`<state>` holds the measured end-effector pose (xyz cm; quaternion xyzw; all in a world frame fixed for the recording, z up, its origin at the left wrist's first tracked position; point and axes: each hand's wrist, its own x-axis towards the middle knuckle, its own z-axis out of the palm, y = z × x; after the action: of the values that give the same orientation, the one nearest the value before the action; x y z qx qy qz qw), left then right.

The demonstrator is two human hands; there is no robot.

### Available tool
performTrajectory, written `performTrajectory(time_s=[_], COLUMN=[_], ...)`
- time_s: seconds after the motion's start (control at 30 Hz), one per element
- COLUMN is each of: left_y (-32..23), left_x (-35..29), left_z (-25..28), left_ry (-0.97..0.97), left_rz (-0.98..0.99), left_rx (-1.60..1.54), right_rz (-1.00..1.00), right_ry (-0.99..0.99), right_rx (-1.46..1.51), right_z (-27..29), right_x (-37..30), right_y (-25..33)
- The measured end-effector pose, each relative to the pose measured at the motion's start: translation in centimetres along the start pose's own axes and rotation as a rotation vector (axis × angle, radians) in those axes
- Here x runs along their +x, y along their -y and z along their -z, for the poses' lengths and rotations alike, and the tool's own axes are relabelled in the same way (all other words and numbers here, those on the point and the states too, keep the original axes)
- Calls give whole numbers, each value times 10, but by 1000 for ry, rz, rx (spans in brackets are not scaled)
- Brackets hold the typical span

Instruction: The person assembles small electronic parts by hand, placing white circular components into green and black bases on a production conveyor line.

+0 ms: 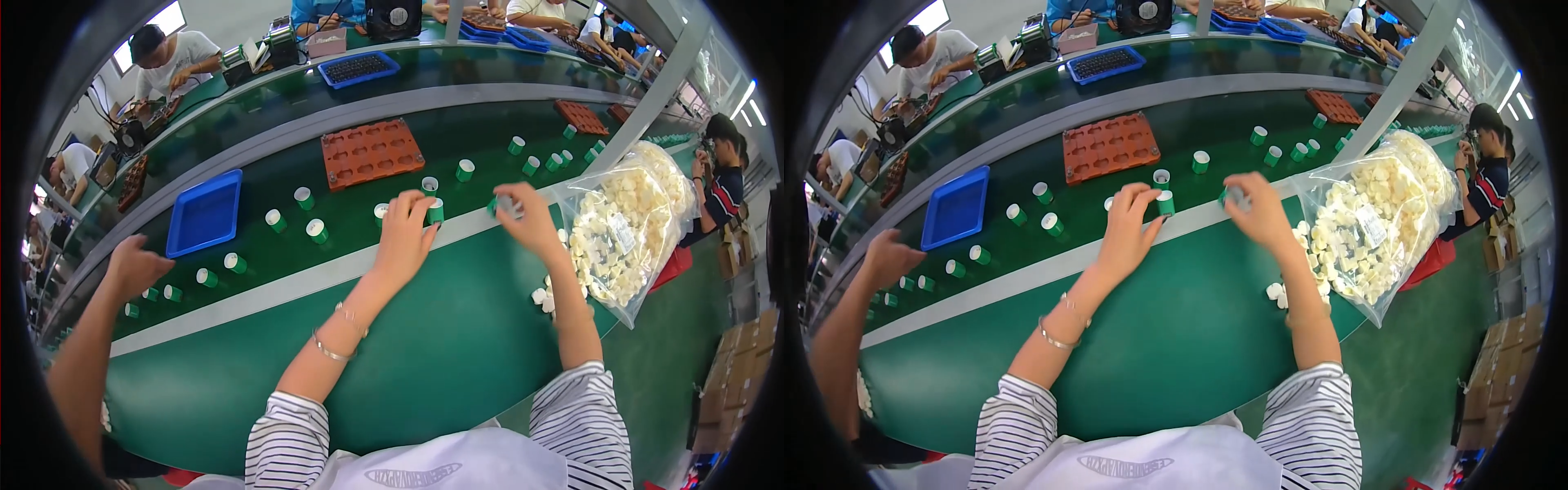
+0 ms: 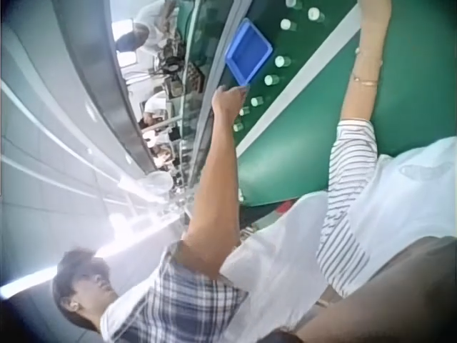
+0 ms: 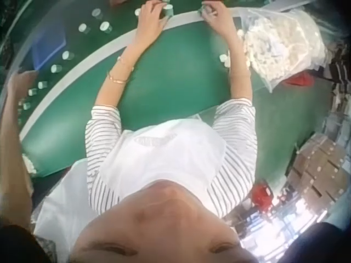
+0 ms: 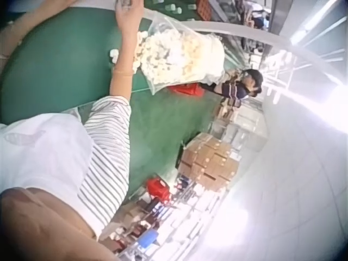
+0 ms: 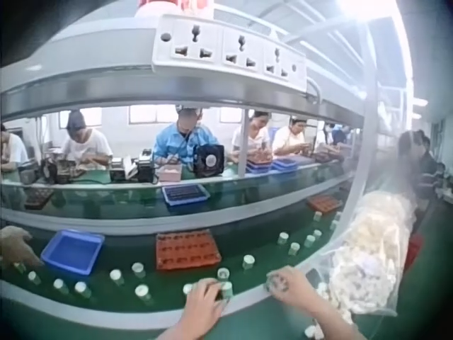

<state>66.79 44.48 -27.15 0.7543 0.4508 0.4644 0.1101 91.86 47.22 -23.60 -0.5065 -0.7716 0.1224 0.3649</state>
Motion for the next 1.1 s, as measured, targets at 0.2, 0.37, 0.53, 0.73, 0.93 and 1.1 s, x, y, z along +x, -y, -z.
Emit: performTrajectory(time_s=[0.2, 0.37, 0.53, 0.73, 0.93, 1.1], left_y=[15, 29, 4, -63, -75, -84], left_x=[25, 24, 22, 4, -21, -31], left_z=[-12, 5, 26, -13, -55, -7], left_ry=[236, 130, 117, 332, 455, 627], left_rz=[-15, -163, -10, 74, 57, 46], left_rx=[255, 563, 440, -72, -161, -219], right_rz=[-45, -60, -263, -333, -213, -165], right_ry=[249, 269, 132, 142, 225, 74], right_rx=[62, 94, 123, -118, -316, -195], right_z=[23, 30, 74, 112, 82, 71], right_x=[-69, -89, -102, -138, -139, -128], right_y=[41, 54, 39, 19, 30, 31])
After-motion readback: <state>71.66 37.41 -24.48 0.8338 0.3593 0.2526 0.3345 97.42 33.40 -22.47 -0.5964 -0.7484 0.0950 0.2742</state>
